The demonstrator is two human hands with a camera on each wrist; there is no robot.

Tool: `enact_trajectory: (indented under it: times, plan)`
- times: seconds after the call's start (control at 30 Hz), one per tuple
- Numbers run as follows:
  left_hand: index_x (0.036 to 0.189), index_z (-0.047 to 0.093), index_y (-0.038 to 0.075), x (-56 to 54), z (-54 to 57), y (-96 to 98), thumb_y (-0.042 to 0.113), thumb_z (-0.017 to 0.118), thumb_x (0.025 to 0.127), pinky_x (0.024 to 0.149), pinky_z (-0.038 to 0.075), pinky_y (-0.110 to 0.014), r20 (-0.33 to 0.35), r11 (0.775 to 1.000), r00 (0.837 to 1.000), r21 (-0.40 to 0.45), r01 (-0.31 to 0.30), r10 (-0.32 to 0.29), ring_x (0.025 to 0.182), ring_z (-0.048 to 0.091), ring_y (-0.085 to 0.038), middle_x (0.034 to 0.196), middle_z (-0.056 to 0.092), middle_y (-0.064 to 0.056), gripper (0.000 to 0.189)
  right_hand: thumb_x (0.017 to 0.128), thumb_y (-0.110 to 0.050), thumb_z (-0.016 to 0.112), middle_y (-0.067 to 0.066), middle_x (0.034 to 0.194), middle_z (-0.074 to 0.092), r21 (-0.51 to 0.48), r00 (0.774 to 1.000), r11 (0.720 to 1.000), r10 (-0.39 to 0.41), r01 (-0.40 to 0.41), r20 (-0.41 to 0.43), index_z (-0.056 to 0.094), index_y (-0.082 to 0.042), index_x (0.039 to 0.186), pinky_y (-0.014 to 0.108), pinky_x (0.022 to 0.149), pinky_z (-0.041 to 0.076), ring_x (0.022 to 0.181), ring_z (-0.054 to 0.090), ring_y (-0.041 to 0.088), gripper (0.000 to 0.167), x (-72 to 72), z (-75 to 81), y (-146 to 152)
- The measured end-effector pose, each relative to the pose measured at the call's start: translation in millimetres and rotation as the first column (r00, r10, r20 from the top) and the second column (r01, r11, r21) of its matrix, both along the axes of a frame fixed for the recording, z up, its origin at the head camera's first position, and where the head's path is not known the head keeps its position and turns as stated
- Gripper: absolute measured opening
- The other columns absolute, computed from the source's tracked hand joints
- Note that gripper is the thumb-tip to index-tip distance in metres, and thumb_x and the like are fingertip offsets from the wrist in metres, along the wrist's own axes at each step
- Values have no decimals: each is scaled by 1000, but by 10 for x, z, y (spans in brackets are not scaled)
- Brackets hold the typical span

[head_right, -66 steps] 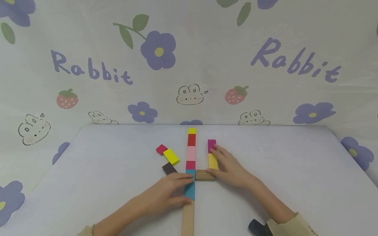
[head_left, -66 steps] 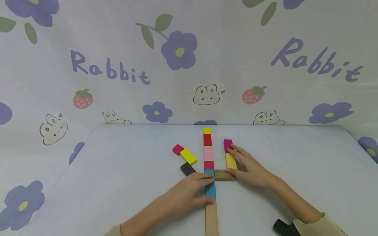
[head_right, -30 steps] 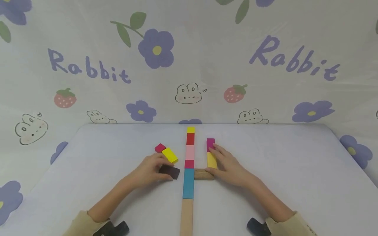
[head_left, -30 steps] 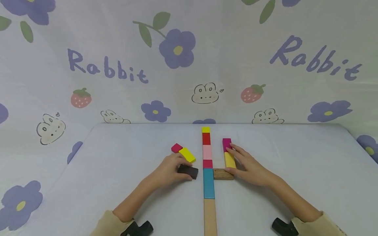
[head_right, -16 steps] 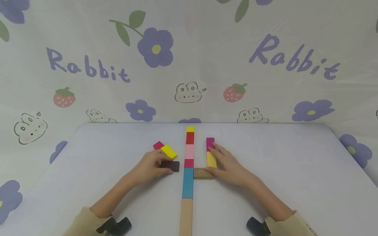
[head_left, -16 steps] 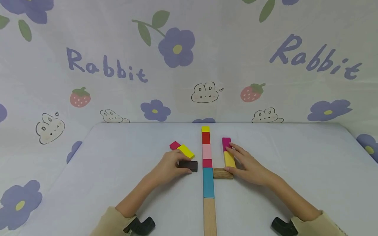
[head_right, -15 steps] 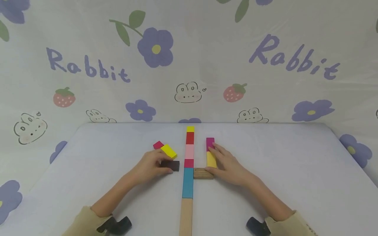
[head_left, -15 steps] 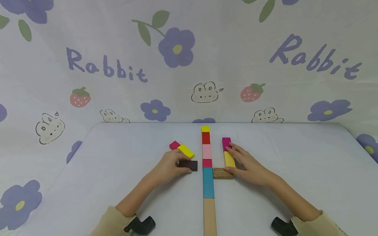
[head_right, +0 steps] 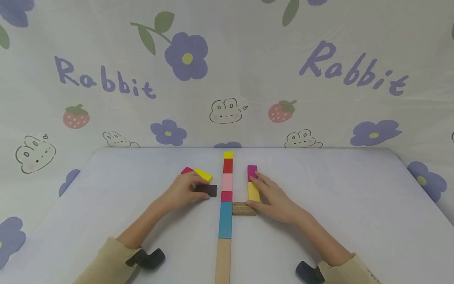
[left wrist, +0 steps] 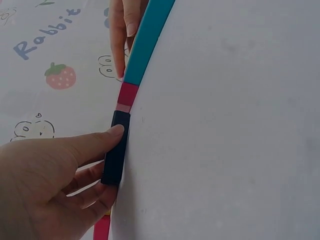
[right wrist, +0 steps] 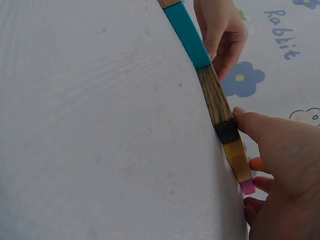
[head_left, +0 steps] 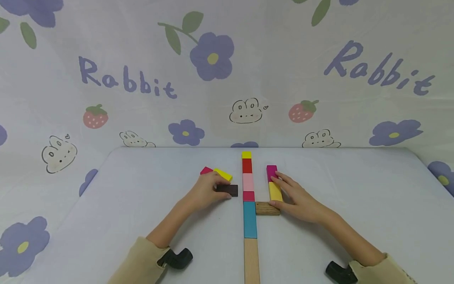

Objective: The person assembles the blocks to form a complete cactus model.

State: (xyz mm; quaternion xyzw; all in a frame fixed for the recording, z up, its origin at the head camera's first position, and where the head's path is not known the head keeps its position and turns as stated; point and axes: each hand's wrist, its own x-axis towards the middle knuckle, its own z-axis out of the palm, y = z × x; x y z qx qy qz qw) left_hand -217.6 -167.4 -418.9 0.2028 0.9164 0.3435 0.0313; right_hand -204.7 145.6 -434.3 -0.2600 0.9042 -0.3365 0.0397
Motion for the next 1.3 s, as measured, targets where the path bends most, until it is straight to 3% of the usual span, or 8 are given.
enact_trajectory:
  times: [0.3, 0.6, 1.0, 1.3]
  plan:
    - [121, 78, 3, -70, 2, 26, 14, 87, 89, 84, 56, -27, -2, 1000, 1000, 8, -26, 26, 102, 61, -21, 110, 72, -9, 34, 97, -31, 76, 26, 166, 33, 0, 1000, 1000, 5, -5, -5, 43, 2, 158, 65, 106, 51, 151, 32, 52, 77, 5, 0, -3]
    - [122, 78, 3, -75, 28, 69, 15, 86, 91, 87, 57, -27, -2, 1000, 1000, 16, -17, 17, 105, 61, -22, 113, 73, -10, 34, 97, -30, 75, 26, 167, 31, -5, 1000, 1000, 9, -9, 3, 42, 3, 158, 66, 107, 50, 152, 30, 52, 77, 26, 18, -2]
    - [122, 77, 4, -85, 11, 128, 14, 85, 91, 93, 61, -37, 8, 999, 1000, 38, -26, 26, 113, 61, -25, 119, 72, -11, 34, 97, -30, 75, 26, 167, 31, -6, 1000, 1000, 12, -12, 6, 42, 3, 159, 65, 106, 51, 152, 29, 52, 78, 19, 13, 3]
    - [122, 78, 3, -92, -6, 136, 14, 86, 90, 90, 61, -32, -8, 999, 1000, 31, -11, 11, 111, 62, -25, 119, 73, -11, 35, 97, -29, 75, 26, 167, 31, -10, 1000, 1000, 19, -19, -1, 41, 3, 159, 66, 106, 50, 152, 30, 52, 77, 12, 6, 14]
